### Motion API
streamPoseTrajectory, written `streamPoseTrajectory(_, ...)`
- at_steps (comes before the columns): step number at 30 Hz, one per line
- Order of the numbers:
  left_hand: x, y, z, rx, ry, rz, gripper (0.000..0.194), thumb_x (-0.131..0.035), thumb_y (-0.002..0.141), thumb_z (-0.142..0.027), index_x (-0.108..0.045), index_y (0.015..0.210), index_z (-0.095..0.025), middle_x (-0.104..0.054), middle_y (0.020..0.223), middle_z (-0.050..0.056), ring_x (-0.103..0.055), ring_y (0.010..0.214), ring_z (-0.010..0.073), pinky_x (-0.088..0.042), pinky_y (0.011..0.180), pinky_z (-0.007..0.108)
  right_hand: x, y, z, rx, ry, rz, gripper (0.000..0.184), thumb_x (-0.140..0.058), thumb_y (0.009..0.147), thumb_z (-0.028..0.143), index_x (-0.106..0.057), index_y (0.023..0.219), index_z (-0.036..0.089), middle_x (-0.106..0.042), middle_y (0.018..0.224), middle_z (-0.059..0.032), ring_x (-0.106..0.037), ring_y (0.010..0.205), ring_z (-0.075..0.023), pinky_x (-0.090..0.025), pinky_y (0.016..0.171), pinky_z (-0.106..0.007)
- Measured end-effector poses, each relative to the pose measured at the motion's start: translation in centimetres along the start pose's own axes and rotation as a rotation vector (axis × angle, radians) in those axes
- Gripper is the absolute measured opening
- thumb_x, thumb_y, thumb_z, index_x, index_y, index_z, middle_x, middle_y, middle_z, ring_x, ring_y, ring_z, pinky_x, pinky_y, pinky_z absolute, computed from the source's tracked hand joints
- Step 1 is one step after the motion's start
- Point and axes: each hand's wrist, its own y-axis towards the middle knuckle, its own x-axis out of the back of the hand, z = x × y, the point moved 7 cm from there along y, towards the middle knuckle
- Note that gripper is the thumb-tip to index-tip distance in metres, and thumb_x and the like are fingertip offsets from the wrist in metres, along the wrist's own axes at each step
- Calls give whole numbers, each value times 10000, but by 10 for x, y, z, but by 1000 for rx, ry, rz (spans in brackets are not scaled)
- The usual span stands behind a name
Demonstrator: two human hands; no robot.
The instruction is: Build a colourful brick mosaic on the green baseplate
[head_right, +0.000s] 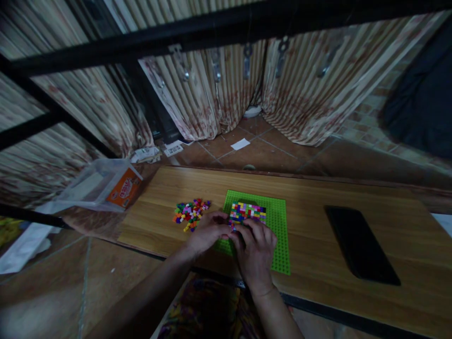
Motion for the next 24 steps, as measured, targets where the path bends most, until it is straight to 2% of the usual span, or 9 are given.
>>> streamPoseTrajectory(2, 0, 1, 1, -30, 19, 4, 242, -628, 563, -44, -589, 781, -141, -559, 615, -50, -522, 495, 83, -443, 486, 214, 0, -1, 0, 19, -9, -2, 186, -621, 844, 398, -671, 932, 242, -643, 1052, -54, -514, 993, -243, -350, 827, -383)
streamPoseTrajectory(6, 2, -2, -4, -200, 145, -42, 203, -646, 593, -78, -621, 782, -148, -572, 621, -42, -525, 549, 90, -417, 507, 197, 6, -5, 4, 56, 0, -44, 208, -612, 853, 389, -667, 964, 222, -648, 1062, -68, -534, 986, -243, -375, 833, -384)
streamPoseTrajectory(11, 14, -25, -10, -346, 239, -148, 233, -647, 705, -189, -629, 932, -142, -634, 728, 11, -577, 644, 125, -468, 599, 229, 22, -15, 18, 60, 39, -81, 164, -583, 882, 302, -664, 999, 222, -656, 1059, -67, -550, 973, -228, -392, 859, -389)
streamPoseTrajectory(14, 39, -47, -19, -480, 348, -205, 213, -555, 789, -181, -624, 990, -155, -664, 846, 41, -615, 732, 136, -497, 678, 241, 29, -22, 29, 82, 88, -61, 149, -576, 886, 263, -660, 1002, 221, -660, 1044, -60, -557, 979, -221, -404, 857, -384)
streamPoseTrajectory(16, 68, -60, -20, -532, 478, -334, 219, -544, 800, -170, -629, 1001, -161, -668, 956, 62, -630, 834, 153, -505, 755, 259, 31, -26, 35, 90, 125, -44, 137, -580, 883, 246, -658, 992, 216, -663, 1028, -57, -564, 966, -216, -411, 860, -388)
streamPoseTrajectory(19, 108, -68, -14, -522, 647, -487, 234, -556, 795, -172, -627, 1017, -162, -669, 921, 58, -642, 771, 159, -524, 733, 275, 31, -33, 40, 93, 162, -21, 129, -585, 880, 234, -654, 986, 207, -664, 1015, -60, -570, 949, -212, -418, 863, -393)
streamPoseTrajectory(21, 120, -67, -10, -510, 754, -505, 261, -551, 790, -147, -636, 1034, -184, -667, 950, 56, -650, 833, 172, -525, 775, 284, 29, -38, 42, 94, 175, -7, 130, -582, 881, 226, -651, 990, 205, -664, 1009, -62, -572, 940, -210, -424, 848, -386)
streamPoseTrajectory(24, 120, -61, -6, -481, 894, -484, 268, -539, 807, -147, -643, 1048, -203, -658, 1019, 62, -645, 919, 185, -507, 840, 295, 28, -41, 43, 90, 182, 11, 125, -574, 884, 217, -648, 984, 204, -664, 1000, -63, -575, 920, -208, -428, 818, -379)
